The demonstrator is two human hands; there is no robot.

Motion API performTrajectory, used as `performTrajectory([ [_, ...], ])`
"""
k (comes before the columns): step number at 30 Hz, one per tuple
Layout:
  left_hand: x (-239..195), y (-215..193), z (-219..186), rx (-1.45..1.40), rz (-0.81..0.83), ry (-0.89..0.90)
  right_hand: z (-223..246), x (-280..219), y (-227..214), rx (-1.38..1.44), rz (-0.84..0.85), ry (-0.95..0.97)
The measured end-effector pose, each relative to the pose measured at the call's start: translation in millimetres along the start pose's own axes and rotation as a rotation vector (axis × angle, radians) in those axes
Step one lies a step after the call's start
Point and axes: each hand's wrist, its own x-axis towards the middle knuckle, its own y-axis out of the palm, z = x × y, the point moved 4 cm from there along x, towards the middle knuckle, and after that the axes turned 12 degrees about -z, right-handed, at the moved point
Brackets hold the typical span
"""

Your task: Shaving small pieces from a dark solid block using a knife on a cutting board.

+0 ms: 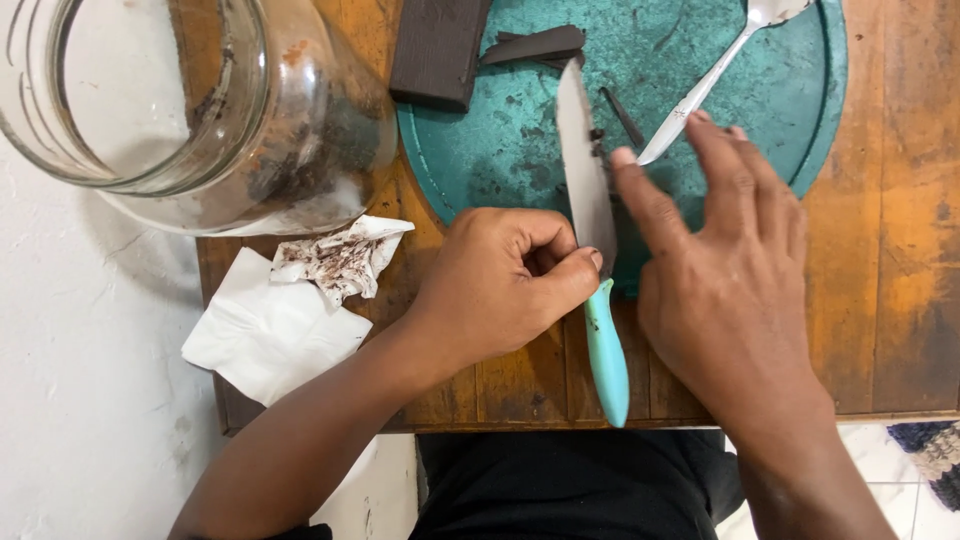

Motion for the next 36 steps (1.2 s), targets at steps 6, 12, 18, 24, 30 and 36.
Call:
performTrajectory([
  [6,0,0,-1,-0.008,0.037,-0.006,-1,1,-4,0.034,-0.046,0.057],
  [12,-1,1,-1,-0.015,0.033,-0.017,0,6,1,-0.078,-0.006,0.012],
  [18,-1,2,0,-0.003,0.035,-0.01,-4,4,-5,0.047,-0.099,0.015],
  [24,1,-2,1,-0.065,-0.042,0.011,-6,-6,-15,0.19,-0.231,0.089],
  [30,0,2,2,-0.076,-0.013,-0.023,-20,-3,-7,0.137,-0.179,0.174],
  [36,0,-1,1,-0.1,-0.029,0.004,-18,3,-3,0.101,-0.092,0.039],
])
